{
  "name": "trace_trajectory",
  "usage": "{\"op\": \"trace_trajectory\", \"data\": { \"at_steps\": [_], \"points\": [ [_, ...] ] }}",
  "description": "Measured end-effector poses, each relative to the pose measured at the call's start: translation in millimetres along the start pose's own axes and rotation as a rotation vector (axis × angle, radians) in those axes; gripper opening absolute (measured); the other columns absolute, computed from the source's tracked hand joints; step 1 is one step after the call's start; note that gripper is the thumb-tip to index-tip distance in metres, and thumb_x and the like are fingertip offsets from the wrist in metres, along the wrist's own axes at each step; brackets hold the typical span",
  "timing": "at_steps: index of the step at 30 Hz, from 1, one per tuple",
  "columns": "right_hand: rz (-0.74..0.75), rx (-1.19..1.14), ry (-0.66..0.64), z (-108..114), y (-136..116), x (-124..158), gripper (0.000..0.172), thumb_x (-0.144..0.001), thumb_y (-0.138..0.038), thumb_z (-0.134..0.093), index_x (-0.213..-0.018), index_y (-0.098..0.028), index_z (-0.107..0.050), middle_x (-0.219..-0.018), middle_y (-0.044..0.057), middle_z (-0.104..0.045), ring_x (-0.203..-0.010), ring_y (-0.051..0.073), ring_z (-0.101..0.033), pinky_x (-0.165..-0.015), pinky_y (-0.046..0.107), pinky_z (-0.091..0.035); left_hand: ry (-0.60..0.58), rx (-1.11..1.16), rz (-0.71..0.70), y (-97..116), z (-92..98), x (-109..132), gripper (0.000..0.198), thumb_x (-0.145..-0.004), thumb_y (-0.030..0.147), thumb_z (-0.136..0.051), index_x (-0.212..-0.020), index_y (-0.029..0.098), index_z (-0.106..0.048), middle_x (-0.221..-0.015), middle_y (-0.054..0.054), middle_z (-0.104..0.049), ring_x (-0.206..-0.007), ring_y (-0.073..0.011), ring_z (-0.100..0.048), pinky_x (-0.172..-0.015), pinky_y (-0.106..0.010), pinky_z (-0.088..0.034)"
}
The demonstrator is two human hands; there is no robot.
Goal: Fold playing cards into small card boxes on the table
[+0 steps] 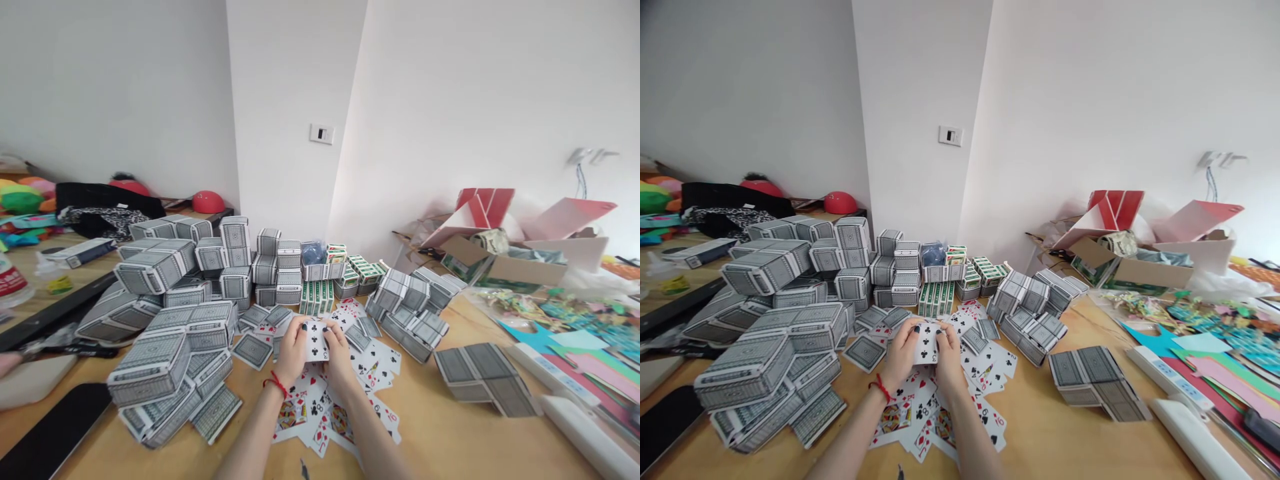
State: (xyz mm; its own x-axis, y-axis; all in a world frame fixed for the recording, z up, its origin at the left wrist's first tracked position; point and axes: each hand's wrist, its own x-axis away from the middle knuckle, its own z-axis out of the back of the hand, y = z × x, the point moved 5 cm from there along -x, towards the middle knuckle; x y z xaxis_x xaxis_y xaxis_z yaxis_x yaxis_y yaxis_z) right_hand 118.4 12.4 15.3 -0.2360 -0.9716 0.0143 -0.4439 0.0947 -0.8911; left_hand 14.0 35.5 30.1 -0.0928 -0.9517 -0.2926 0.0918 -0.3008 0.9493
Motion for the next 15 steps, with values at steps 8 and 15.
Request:
{"op": "trace_trajectory", "data": {
  "at_steps": [8, 15],
  "points": [
    [-0.038, -0.028, 0.072, -1, -3, 4, 0.004, -0.062, -0.021, -0.049, -0.066, -0.022, -0.051, -0.06, -0.003, -0.049, -0.051, 0.012, -0.043, -0.045, 0.021, -0.032, 0.041, 0.213, 0.055, -1, 1.0, -2, 0.015, -0.071, 0.024, -0.039, -0.069, 0.019, -0.053, -0.071, -0.001, -0.054, -0.063, -0.0144, -0.049, -0.055, -0.024, -0.039],
    [-0.204, -0.235, -0.038, -6, 17, 0, 0.01, -0.065, -0.03, -0.052, -0.069, -0.02, -0.054, -0.055, -0.003, -0.053, -0.046, 0.013, -0.048, -0.04, 0.022, -0.032, 0.077, 0.39, 0.127, -1, 2.7, 3, 0.011, -0.068, 0.026, -0.04, -0.061, 0.019, -0.043, -0.059, 0.003, -0.039, -0.049, -0.0097, -0.035, -0.046, -0.021, -0.032]
  ]
}}
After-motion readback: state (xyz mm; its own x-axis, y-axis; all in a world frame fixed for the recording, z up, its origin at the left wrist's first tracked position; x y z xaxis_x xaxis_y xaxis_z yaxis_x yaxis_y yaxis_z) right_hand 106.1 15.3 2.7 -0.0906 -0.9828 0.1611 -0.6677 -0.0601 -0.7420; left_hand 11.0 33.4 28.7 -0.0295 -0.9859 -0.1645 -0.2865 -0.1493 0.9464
